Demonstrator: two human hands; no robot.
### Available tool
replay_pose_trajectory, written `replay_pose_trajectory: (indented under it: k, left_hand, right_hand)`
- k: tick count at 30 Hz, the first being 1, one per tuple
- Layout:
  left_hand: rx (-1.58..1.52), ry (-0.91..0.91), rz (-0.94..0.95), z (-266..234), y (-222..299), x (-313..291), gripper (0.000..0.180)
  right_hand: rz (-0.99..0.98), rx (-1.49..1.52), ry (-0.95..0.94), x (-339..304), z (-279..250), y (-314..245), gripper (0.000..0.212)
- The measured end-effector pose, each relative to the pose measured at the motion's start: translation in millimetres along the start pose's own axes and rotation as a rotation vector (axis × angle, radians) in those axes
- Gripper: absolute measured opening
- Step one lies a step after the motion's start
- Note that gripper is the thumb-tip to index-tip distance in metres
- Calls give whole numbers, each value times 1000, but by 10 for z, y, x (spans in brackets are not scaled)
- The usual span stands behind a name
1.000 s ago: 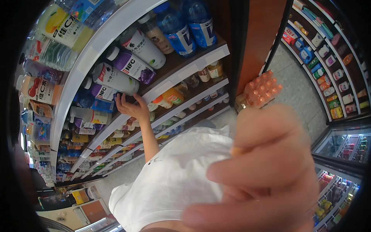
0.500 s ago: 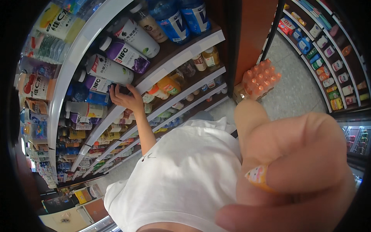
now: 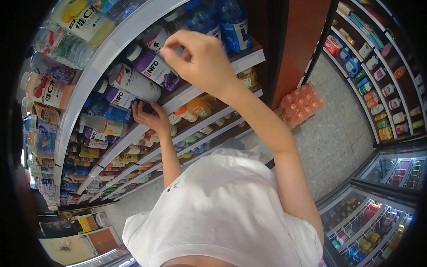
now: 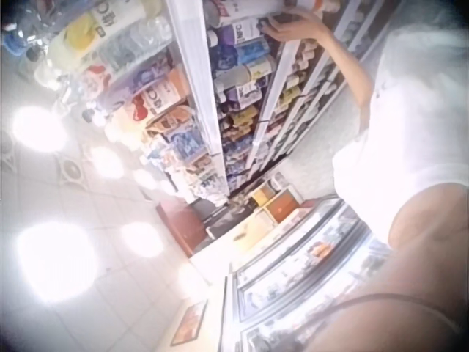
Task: Organize and rearrange various bottled and canned drinks on supermarket shelves.
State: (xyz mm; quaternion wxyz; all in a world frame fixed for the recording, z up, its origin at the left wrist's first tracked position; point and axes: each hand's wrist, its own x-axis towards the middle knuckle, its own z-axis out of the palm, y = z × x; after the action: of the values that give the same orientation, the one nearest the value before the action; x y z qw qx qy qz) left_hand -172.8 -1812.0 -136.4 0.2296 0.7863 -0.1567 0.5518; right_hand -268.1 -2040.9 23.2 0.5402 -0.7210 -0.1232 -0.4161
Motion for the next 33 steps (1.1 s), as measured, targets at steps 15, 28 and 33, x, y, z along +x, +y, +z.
replay_pose_trajectory:
  k: [15,28,33]
  left_hand:
    - [86,66,70,95,-12,-22,31]
    - [96,84,77,104,-29,-35,29]
    - [94,61,69,81,6,-14,28]
  right_hand:
    - [-194,-589,39,580,775,839,52]
    - [-85,-384,80,131,447,527,67]
    - [-170,-361,182,-84,278,492,68]
